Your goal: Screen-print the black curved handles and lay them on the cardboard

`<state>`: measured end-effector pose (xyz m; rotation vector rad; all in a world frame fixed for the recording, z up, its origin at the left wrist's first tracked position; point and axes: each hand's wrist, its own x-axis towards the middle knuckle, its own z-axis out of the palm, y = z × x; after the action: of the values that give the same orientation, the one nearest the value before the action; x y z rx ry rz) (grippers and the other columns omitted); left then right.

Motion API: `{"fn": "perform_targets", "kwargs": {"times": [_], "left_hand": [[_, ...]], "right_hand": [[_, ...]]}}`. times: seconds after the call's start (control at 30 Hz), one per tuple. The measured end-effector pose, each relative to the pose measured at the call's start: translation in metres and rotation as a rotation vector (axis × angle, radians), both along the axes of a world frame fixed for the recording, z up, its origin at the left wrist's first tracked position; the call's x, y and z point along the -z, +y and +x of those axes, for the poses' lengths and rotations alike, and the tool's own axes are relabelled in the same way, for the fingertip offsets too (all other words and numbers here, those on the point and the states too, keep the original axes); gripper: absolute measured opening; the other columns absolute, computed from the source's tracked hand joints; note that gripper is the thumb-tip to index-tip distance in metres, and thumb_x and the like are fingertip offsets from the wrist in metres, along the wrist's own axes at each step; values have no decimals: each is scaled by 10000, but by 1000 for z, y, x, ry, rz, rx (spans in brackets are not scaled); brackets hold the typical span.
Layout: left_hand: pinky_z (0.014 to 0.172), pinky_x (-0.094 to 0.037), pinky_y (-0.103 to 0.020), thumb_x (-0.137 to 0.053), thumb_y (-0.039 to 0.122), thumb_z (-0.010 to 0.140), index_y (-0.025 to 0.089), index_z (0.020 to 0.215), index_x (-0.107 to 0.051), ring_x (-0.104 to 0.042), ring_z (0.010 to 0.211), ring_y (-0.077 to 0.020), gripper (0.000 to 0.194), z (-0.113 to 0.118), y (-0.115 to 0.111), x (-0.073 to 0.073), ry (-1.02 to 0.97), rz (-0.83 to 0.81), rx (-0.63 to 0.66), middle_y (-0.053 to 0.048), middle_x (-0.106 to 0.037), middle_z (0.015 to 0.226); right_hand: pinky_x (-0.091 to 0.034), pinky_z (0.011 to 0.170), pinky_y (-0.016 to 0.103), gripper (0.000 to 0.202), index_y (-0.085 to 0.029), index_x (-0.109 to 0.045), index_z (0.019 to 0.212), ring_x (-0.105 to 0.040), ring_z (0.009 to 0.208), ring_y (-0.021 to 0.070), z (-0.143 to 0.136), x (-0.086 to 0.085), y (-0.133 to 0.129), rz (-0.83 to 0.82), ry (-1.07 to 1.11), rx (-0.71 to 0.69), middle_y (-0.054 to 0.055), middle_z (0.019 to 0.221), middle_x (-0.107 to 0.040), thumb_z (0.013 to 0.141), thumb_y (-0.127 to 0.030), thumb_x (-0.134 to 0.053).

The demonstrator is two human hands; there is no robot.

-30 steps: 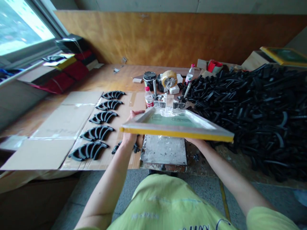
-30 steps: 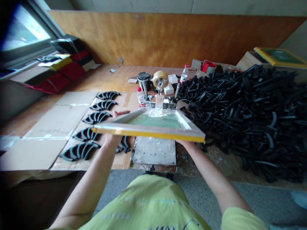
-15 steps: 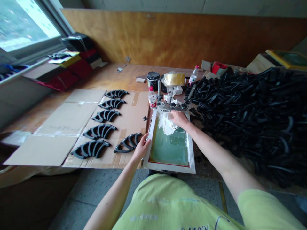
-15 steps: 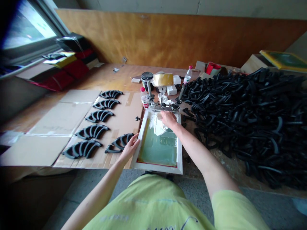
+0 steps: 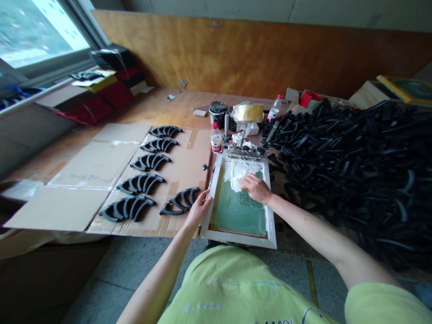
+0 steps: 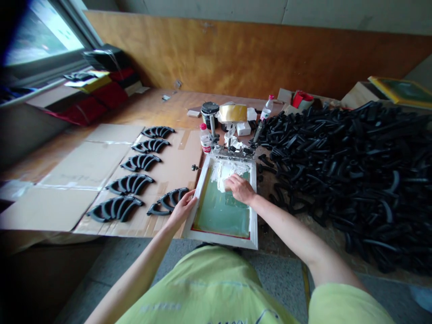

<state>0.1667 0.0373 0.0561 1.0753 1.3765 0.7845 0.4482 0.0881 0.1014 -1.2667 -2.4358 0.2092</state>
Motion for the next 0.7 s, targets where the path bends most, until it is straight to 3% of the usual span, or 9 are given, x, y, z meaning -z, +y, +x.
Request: {"fn": "perform_targets", "kwargs": {"times": [0.13,0.2,0.33,0.43,0.5,0.57,0.63,0.7], "left_hand": [[585,-483,-248,-623,550,781,176,1346,-523,-633,659,-167,685,2,-1,-12,-14,-34,-8,-28,-685,782],[582,-476,-239,-647,543,767,175,1362,-511,-627,661,-162,712,1,-1,-24,-19,-41,-10,-24,-685,778],[591,-476,-227,-581,603,805,198,1344,-539,-637,712,-160,675,-3,3,-62,-104,-4,-3,-38,-707,866],[520,-455,-231,-432,686,845,200,1214,-638,-614,618,-146,644,1,16,-95,-158,20,-41,-44,-709,832],[537,-477,-236,-422,705,836,183,1099,-680,-625,628,-145,639,9,30,-116,-229,102,-102,-50,-712,843],[623,-519,-246,-462,686,829,174,1051,-677,-663,745,-161,598,20,47,-136,-328,228,-153,-58,-716,927],[682,-538,-262,-476,666,832,167,1047,-660,-674,854,-182,573,31,62,-150,-405,297,-149,-72,-712,979],[691,-542,-264,-457,663,844,164,1054,-644,-673,902,-189,572,40,70,-154,-436,299,-152,-87,-711,983]], "right_hand": [[-464,827,313,182,-209,-690,967,-604,925,212,1,-7,0,-84,-8,-54,55,928,-687,860,-156,-552],[-464,803,303,228,-242,-677,1068,-622,898,210,-1,-19,21,-112,1,53,37,965,-694,849,-230,-615],[-466,822,322,588,-305,-518,1359,-636,893,223,10,-47,74,-73,46,343,33,1071,-693,798,-283,-691],[-473,814,340,522,-257,-540,1337,-641,832,222,48,-55,90,-8,150,536,41,966,-712,828,-299,-646],[-479,788,341,350,-191,-622,1206,-640,786,219,78,-47,84,-20,223,689,52,869,-712,874,-279,-558],[-484,761,343,253,-147,-671,1048,-638,760,225,96,-27,67,-106,233,782,69,820,-705,886,-265,-517],[-487,759,340,215,-148,-680,979,-638,775,226,96,-1,46,-207,210,747,69,832,-704,862,-290,-569],[-484,801,330,263,-178,-669,1032,-636,853,213,79,22,26,-244,180,579,57,920,-704,806,-313,-669]]}}
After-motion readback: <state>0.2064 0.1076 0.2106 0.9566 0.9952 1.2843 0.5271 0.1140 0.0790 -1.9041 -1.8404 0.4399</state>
